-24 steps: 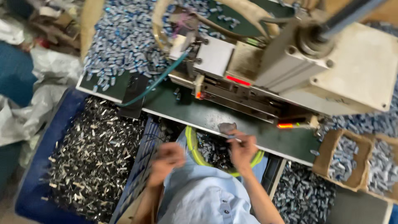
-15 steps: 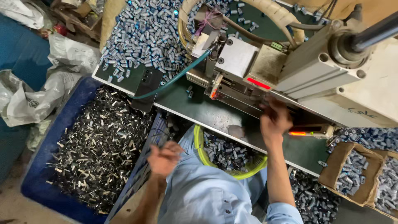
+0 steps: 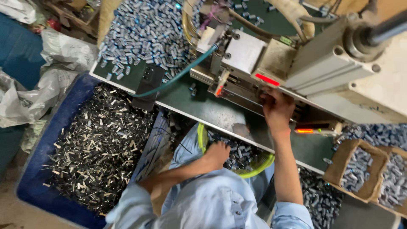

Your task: The person repeatedly picks small cylindrical parts from a green basket, inserts them into a machine slot, and then removes them. The parts are handled one at a time and returned to the basket after each insertion.

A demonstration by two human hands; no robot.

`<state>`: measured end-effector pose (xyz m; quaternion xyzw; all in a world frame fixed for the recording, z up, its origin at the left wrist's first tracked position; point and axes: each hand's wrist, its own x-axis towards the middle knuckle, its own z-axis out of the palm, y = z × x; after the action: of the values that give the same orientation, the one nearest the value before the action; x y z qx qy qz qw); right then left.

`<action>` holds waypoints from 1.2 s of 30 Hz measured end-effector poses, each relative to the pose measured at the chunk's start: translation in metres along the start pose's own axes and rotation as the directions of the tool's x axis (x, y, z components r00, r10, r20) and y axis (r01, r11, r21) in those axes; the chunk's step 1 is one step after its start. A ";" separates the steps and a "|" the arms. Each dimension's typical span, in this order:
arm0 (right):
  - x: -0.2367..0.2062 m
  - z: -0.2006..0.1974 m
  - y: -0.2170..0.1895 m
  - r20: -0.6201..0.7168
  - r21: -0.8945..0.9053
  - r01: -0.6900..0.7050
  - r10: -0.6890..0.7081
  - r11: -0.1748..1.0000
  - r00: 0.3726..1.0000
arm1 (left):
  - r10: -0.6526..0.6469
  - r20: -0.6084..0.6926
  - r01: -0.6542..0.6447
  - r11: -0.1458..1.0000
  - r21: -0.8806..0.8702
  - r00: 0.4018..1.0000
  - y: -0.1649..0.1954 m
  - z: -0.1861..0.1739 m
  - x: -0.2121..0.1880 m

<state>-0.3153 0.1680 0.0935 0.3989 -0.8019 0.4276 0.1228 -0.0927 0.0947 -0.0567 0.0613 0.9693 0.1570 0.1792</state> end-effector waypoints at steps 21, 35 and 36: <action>-0.206 0.029 -0.042 0.480 -0.134 -0.302 0.329 0.944 0.814 | 0.048 -0.190 -0.094 0.966 -0.241 0.981 -0.025 0.036 0.005; -0.207 0.047 -0.059 0.120 0.209 -0.519 0.505 0.829 0.854 | -0.171 -0.407 -0.318 0.387 -0.865 0.897 -0.012 -0.062 -0.045; -0.203 0.049 -0.062 0.107 0.263 -0.555 0.548 0.789 0.830 | -0.158 -0.371 -0.289 0.387 -0.876 0.915 -0.013 -0.070 -0.046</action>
<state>-0.1299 0.2189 -0.0088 0.1662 -0.8151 0.5498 -0.0756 -0.0765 0.0545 0.0156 -0.0419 0.7303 0.6815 -0.0238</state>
